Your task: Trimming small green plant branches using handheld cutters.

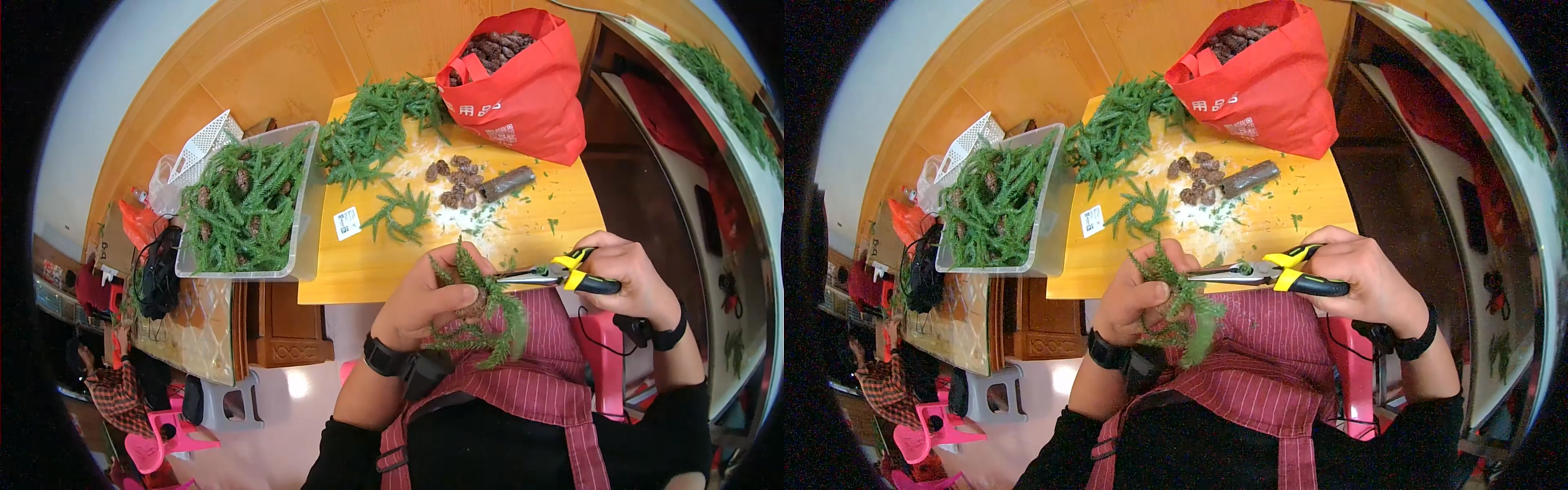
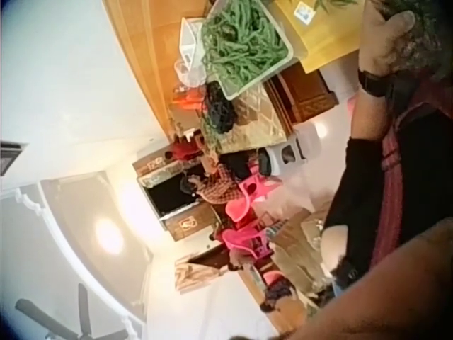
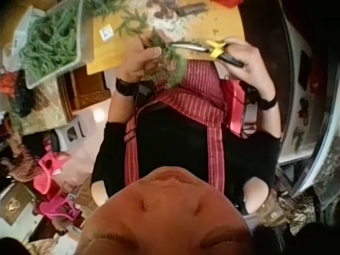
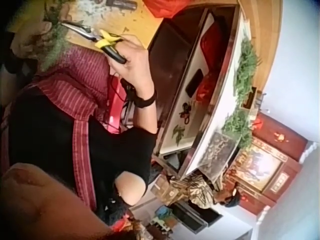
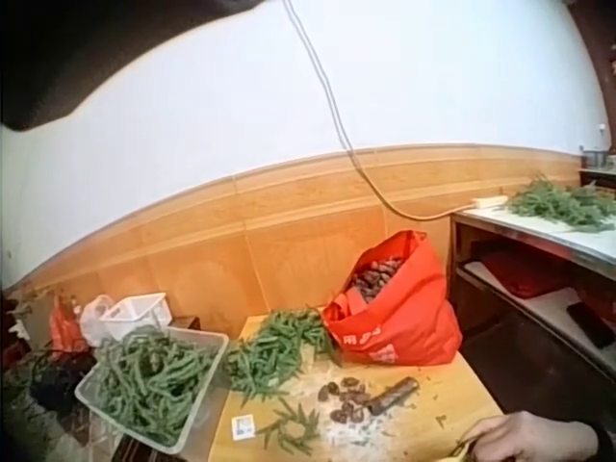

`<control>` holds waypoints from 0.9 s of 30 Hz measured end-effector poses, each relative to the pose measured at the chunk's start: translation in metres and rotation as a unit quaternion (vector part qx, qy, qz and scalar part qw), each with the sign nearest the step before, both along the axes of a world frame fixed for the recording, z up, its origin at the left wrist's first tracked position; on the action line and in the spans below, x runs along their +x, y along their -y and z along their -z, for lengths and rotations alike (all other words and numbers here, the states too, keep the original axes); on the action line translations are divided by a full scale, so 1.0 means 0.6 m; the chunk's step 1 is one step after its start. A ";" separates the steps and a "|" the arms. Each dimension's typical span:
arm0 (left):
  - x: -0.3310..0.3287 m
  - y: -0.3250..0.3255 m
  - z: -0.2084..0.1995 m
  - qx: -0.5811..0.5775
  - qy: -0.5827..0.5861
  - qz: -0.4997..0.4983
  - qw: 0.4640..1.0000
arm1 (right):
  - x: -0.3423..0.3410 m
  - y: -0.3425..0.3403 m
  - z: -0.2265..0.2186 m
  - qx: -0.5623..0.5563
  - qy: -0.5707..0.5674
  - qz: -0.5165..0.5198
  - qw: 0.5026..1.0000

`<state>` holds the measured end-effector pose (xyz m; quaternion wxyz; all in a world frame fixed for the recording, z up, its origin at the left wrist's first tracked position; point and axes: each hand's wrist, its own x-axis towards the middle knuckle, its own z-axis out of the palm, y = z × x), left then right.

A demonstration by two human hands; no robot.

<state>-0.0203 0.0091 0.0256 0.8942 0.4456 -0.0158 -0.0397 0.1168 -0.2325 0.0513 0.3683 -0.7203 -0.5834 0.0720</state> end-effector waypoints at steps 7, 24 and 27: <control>0.003 -0.007 0.016 -0.035 0.005 0.061 0.998 | 0.000 -0.004 0.003 0.018 0.054 0.002 0.998; -0.001 0.004 -0.011 0.335 0.143 -0.199 0.910 | -0.022 -0.005 -0.017 -0.029 0.055 0.071 0.996; 0.004 0.008 -0.008 0.619 0.297 -0.300 0.662 | -0.027 0.001 -0.022 -0.040 0.041 0.096 0.994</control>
